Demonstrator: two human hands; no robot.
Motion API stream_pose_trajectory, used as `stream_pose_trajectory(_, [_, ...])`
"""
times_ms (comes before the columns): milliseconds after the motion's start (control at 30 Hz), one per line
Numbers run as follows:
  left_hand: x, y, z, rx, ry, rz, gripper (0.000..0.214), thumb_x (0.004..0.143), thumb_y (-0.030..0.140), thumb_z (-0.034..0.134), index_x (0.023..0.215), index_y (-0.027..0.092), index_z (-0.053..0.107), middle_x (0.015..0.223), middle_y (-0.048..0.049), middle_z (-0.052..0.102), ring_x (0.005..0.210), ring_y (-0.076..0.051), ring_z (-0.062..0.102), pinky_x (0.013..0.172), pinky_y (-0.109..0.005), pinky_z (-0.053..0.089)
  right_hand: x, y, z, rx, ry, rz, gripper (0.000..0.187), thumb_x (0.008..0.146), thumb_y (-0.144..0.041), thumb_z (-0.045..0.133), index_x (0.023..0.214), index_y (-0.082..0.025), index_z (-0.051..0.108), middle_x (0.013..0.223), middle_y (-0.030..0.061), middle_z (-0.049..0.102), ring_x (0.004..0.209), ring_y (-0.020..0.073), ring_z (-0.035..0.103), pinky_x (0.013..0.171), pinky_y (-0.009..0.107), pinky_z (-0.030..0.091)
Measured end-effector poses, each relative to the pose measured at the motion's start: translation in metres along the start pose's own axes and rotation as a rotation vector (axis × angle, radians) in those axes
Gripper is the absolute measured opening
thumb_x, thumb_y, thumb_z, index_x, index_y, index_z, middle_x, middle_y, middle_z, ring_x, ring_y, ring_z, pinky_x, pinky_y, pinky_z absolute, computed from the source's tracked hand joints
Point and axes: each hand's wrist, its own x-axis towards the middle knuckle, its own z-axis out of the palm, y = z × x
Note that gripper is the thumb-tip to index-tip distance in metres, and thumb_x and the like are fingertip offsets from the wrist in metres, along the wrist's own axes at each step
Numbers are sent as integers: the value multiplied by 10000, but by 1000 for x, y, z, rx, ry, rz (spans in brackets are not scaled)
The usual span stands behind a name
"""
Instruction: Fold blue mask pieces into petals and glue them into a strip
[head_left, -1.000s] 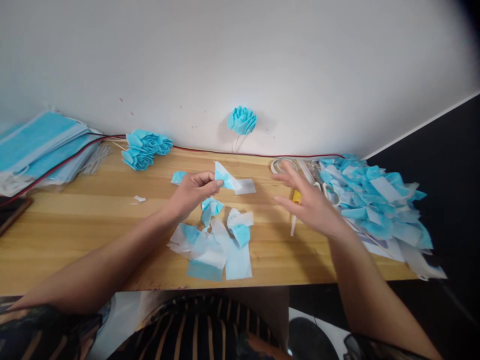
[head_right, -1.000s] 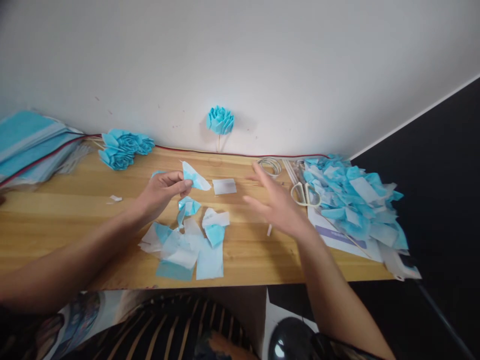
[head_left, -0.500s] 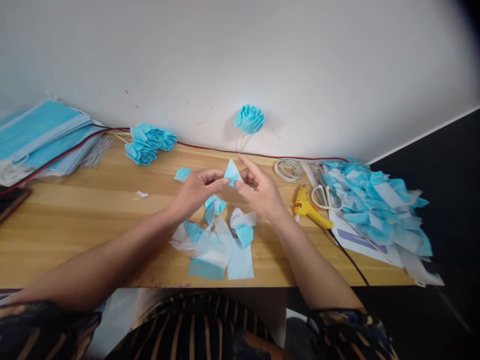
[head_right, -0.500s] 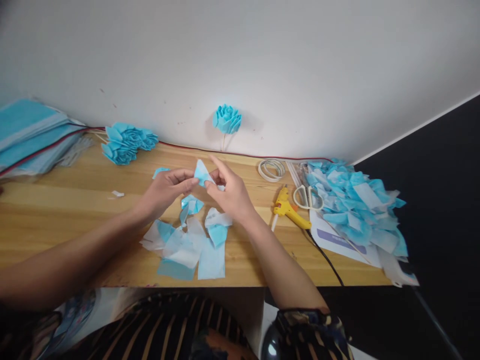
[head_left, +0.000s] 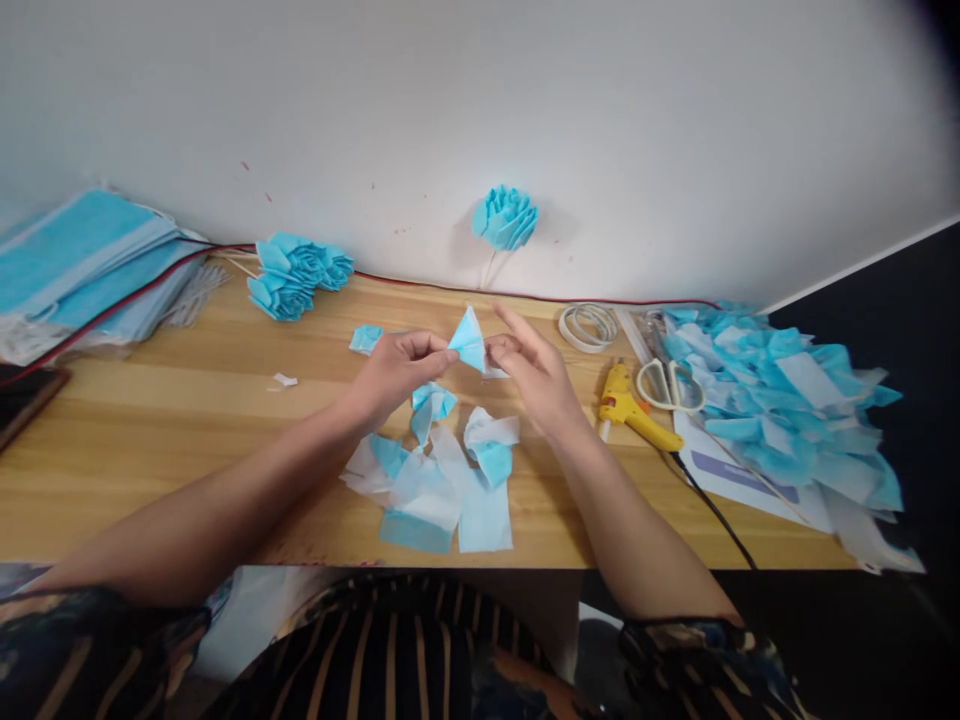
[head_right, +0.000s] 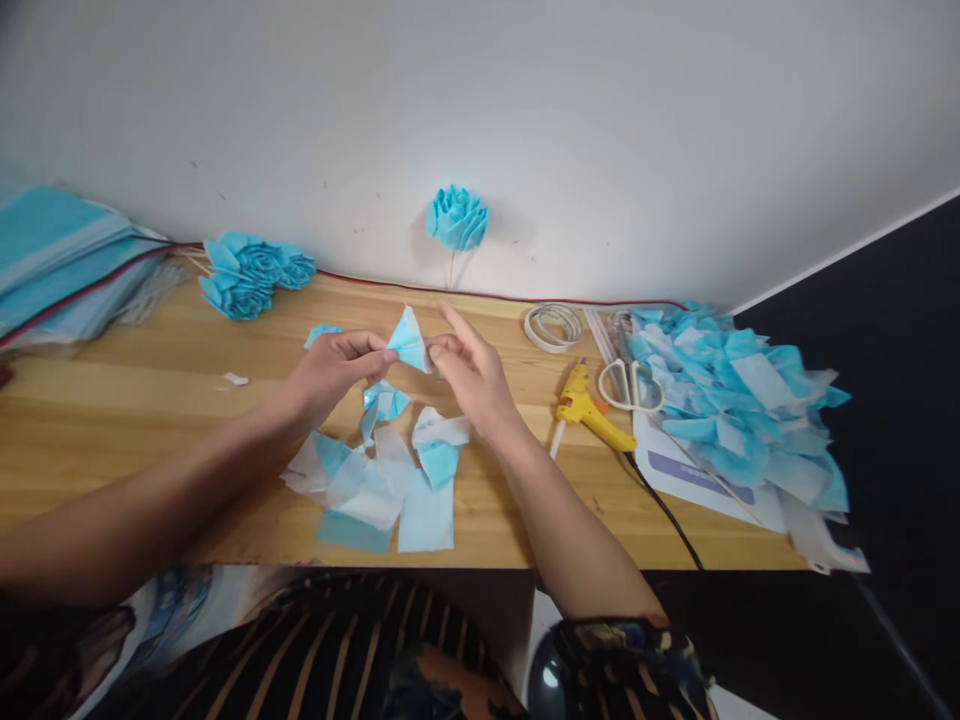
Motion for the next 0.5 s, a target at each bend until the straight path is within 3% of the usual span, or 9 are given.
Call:
stream_pose_trajectory(333, [-1, 1, 0, 39, 3, 35, 269, 734, 382, 734, 639, 163, 610, 576, 34, 501, 548, -82, 397, 533, -241, 291, 2, 1, -9, -3, 141, 33, 605, 936, -465, 581, 1500, -274, 476, 969, 56, 745, 857, 204, 688, 902, 431, 569])
stream_pose_trajectory(500, [-1, -1, 1, 112, -27, 66, 248, 762, 387, 702, 681, 157, 654, 595, 27, 523, 550, -86, 399, 522, -239, 291, -1, -3, -9, -86, 30, -67, 602, 922, -491, 602, 1480, -297, 489, 1034, 61, 715, 939, 227, 655, 870, 424, 560])
